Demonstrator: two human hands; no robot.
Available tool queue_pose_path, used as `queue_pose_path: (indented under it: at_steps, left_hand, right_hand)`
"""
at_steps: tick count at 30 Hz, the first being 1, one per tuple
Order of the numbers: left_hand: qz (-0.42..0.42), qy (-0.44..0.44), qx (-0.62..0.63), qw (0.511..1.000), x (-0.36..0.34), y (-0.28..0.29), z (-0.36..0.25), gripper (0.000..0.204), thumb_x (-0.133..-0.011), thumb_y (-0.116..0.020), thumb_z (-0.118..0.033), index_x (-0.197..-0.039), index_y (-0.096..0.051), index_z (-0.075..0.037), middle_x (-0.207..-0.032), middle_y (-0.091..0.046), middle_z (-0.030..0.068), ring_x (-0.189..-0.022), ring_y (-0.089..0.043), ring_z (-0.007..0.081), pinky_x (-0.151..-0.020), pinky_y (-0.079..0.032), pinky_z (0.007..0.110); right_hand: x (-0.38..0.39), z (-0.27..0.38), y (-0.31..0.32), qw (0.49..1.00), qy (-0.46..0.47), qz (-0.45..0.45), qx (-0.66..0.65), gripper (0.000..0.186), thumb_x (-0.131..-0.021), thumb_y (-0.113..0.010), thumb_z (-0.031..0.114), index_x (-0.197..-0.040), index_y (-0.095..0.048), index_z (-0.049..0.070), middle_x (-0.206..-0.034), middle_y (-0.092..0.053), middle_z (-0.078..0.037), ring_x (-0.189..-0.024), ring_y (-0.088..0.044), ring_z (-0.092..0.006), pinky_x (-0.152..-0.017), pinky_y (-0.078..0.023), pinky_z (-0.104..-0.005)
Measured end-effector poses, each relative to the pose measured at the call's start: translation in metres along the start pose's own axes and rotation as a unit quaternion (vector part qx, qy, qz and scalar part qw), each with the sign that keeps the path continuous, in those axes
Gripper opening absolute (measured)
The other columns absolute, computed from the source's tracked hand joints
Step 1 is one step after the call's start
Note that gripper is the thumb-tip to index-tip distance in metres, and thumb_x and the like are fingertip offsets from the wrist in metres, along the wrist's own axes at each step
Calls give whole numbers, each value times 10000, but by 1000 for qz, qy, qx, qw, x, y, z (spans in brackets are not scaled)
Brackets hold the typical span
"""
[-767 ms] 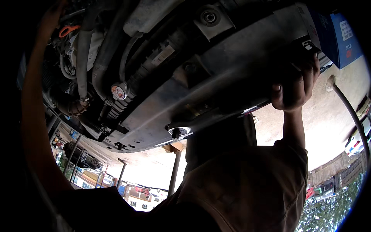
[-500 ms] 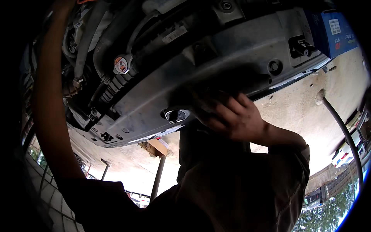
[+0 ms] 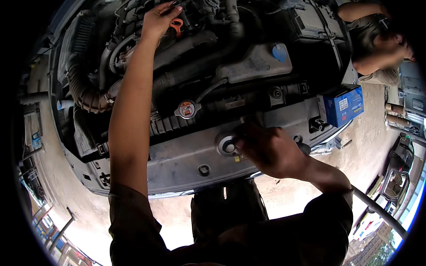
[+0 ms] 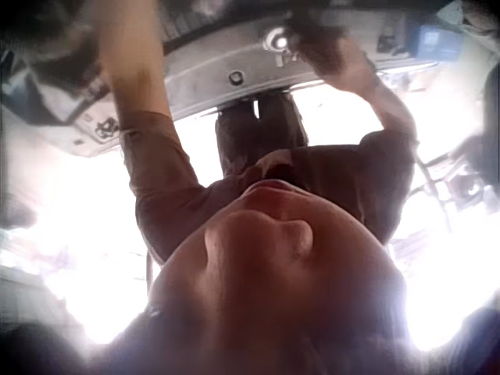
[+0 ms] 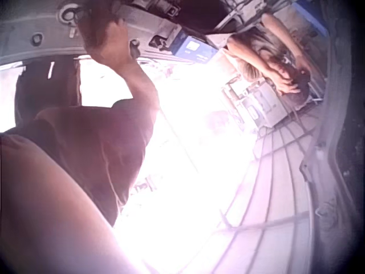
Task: The person works under the open hood of a car, using a ratchet to loosen and remove bolts from engine components. He removes a cylindrical part and later handles two cylindrical filters, comparing them side by side.
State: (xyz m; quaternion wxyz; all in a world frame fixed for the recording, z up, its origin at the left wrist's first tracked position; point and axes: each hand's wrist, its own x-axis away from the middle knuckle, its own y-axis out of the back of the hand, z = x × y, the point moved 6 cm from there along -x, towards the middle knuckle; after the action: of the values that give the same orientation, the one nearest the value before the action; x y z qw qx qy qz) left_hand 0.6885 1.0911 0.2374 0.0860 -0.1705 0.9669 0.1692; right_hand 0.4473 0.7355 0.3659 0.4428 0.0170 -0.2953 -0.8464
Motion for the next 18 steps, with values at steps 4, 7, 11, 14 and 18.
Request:
queue_pose_path:
  at_steps: [4, 7, 11, 14, 18]
  left_hand:
    - [-78, 2, 40, 996, 7, -18, 6, 536, -873, -864, -306, -1267, -708, 21, -1117, -769, 121, -1031, -727, 188, -896, -576, 339]
    - [-104, -7, 13, 994, 17, -28, -12, 422, -901, -835, -286, -1249, -746, -65, -883, -758, 78, -697, -667, 124, -599, -520, 323]
    - [-73, 57, 20, 996, 30, -27, -42, 359, -922, -807, -275, -1216, -757, -75, -676, -664, 24, -449, -496, 85, -409, -369, 306]
    - [-107, 34, 25, 993, 32, -24, -36, 291, -923, -800, -272, -1141, -775, -81, -635, -642, 12, -453, -499, 80, -424, -382, 293]
    - [-58, 109, 61, 990, 35, -22, -32, 222, -913, -803, -264, -1047, -790, -87, -613, -632, 2, -451, -495, 75, -425, -391, 289]
  right_hand:
    - [-97, -4, 79, 968, -163, -43, -186, 418, -1049, -591, 438, -1137, -664, 36, -801, -646, -19, -591, -634, -126, -440, -419, -234]
    - [-178, -4, 122, 962, -174, 23, -211, 422, -1012, -634, 414, -1118, -656, 6, -795, -639, -26, -578, -633, -134, -434, -419, -241]
    - [-263, -13, 130, 933, -236, 46, -269, 401, -1054, -489, 520, -1090, -626, 145, -780, -613, -25, -504, -466, -112, -409, -321, -258]
    - [-313, -21, 129, 963, -225, -11, -145, 388, -1053, -475, 501, -995, -629, 150, -653, -546, 24, -424, -382, -74, -361, -249, -235]
    - [-328, -29, 121, 971, -236, -7, -43, 467, -1032, -509, 556, -888, -668, 141, -629, -564, 23, -439, -401, -72, -390, -276, -259]
